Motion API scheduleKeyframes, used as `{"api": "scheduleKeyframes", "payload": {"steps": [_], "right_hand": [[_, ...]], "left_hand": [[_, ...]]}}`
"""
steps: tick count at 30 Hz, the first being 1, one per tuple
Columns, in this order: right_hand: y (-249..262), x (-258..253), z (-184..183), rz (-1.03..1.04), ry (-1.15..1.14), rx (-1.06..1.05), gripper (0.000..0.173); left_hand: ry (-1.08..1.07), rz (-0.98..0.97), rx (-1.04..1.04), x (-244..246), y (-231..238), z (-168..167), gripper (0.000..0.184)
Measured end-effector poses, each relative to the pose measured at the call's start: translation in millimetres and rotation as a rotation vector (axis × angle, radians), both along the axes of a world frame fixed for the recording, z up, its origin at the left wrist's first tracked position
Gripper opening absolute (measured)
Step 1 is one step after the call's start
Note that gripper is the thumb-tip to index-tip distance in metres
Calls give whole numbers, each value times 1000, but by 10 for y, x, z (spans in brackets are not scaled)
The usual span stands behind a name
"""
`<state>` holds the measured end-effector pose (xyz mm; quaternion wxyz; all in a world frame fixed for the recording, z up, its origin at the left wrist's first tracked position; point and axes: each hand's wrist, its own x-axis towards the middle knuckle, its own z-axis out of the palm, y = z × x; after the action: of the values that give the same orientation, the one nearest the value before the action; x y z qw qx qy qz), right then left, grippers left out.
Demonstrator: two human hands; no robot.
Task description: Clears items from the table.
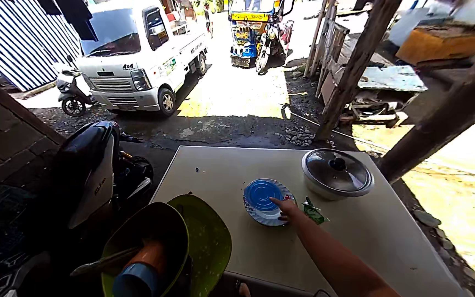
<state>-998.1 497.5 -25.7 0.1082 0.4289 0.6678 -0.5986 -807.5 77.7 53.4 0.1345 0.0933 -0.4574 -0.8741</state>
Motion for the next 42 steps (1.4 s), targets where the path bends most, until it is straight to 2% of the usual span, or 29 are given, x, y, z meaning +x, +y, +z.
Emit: {"api": "scheduleKeyframes", "payload": {"steps": [2,5,8,10,13,16,18,21,24,27,29,31,33,35,38,40,42], "right_hand": [[-43,-86,-37,-7,-13,-14,79],[-70,-94,22,-49,35,-133,68],[-49,-63,93,-99,119,-236,58],[-32,-52,244,-109,195,-284,51],[-64,-48,864,-23,356,-306,38],[-159,-47,1751,198,553,-298,28],[-276,-61,2207,346,606,-288,25],[-522,-114,2502,507,613,-226,27],[-730,-150,2402,678,800,156,28],[-860,-60,2192,812,1031,557,22],[-901,32,2072,902,1062,678,19],[-892,121,2028,1003,1018,695,24],[-792,185,2086,1077,934,650,31],[-582,244,2152,1032,933,597,36],[-113,336,2063,729,924,593,35],[200,427,1897,569,667,524,30],[430,517,1579,545,307,307,29]], "left_hand": [[-24,40,-54,-182,40,70,26],[-6,-10,-47,-482,9,-29,11],[-57,-12,22,-708,83,-193,13],[-117,60,49,-817,196,-272,23],[-157,91,77,-918,365,-308,34],[-132,1,85,-996,507,-262,29],[-105,-72,70,-1046,586,-297,25],[-73,-145,122,-1105,727,-431,21],[-117,-167,114,-1151,895,-479,28],[-112,-256,132,-1184,959,-543,16],[-138,-282,134,-1205,1005,-548,11],[-167,-291,142,-1233,1020,-618,27],[-103,-324,148,-1274,975,-791,40],[-100,-328,135,-1282,992,-676,37],[-94,-278,41,-1253,996,-518,15],[-86,-255,-28,-1264,961,-502,16],[-90,-228,-72,-1301,900,-568,22]]}}
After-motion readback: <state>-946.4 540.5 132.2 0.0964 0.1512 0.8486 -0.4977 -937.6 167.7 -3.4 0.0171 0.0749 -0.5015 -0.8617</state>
